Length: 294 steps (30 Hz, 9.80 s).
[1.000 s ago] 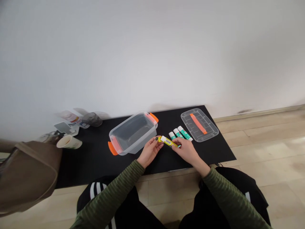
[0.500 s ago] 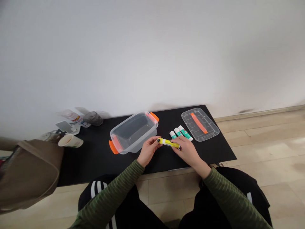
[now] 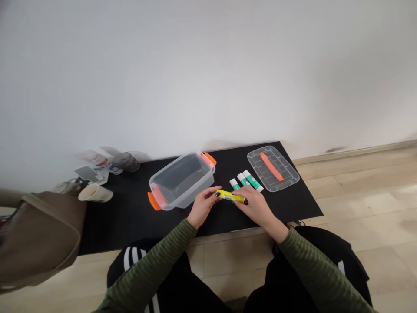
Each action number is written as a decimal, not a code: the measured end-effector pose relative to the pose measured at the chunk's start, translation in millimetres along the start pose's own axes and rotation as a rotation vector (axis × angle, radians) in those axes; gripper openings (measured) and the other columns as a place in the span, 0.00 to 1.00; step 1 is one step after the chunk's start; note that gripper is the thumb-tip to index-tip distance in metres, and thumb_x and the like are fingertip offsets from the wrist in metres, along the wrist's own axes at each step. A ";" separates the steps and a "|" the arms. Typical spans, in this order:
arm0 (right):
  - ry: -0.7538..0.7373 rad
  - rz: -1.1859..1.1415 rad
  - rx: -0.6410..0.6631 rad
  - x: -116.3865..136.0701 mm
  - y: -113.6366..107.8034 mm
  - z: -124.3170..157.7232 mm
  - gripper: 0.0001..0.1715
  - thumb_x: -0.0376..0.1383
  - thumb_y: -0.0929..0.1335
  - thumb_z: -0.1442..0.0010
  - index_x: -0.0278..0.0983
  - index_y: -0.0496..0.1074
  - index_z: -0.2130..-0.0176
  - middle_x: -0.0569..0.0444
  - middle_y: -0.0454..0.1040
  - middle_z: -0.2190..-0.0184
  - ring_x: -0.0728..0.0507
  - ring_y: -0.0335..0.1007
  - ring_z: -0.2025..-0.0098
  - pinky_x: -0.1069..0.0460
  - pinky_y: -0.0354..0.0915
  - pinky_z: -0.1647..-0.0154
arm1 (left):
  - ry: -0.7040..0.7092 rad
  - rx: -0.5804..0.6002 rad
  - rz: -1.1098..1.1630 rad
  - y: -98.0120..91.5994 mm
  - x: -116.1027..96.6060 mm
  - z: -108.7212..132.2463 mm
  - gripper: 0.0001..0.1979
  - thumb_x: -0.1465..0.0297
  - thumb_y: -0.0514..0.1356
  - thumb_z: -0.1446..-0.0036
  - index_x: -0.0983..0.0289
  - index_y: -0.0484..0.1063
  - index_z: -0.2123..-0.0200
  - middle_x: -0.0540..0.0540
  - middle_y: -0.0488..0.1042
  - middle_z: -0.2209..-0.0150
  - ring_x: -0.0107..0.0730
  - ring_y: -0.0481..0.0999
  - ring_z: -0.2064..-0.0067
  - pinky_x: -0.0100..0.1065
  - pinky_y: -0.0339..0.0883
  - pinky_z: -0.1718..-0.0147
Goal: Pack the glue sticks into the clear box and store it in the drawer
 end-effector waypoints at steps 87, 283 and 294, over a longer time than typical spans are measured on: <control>0.357 0.179 -0.384 -18.0 3.8 11.9 0.19 0.39 0.61 0.37 0.33 0.76 0.55 0.45 0.79 0.61 0.42 0.74 0.60 0.48 0.65 0.53 | 0.434 -0.625 -0.417 -143.7 -110.3 82.5 0.15 0.65 0.63 0.51 0.65 0.76 0.60 0.56 0.79 0.62 0.37 0.77 0.58 0.37 0.70 0.54; -0.030 0.017 -0.223 72.4 6.8 -12.5 0.23 0.36 0.66 0.41 0.39 0.68 0.45 0.49 0.76 0.54 0.46 0.71 0.65 0.48 0.69 0.60 | 0.446 -0.443 -0.553 -98.8 -114.5 72.9 0.17 0.77 0.57 0.55 0.64 0.76 0.61 0.53 0.79 0.63 0.33 0.75 0.63 0.32 0.67 0.61; 0.287 0.506 0.414 33.9 88.0 -47.6 0.19 0.33 0.65 0.38 0.31 0.66 0.47 0.39 0.77 0.54 0.35 0.74 0.50 0.49 0.65 0.56 | 0.447 -0.379 -0.592 -88.9 -114.4 68.8 0.17 0.78 0.56 0.54 0.63 0.77 0.60 0.52 0.79 0.62 0.32 0.74 0.63 0.31 0.66 0.63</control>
Point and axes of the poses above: each hand's wrist, its own z-axis away from the middle knuckle, its own y-axis out of the palm, x = y × z, the point moved 9 cm from there along -z, towards the middle knuckle
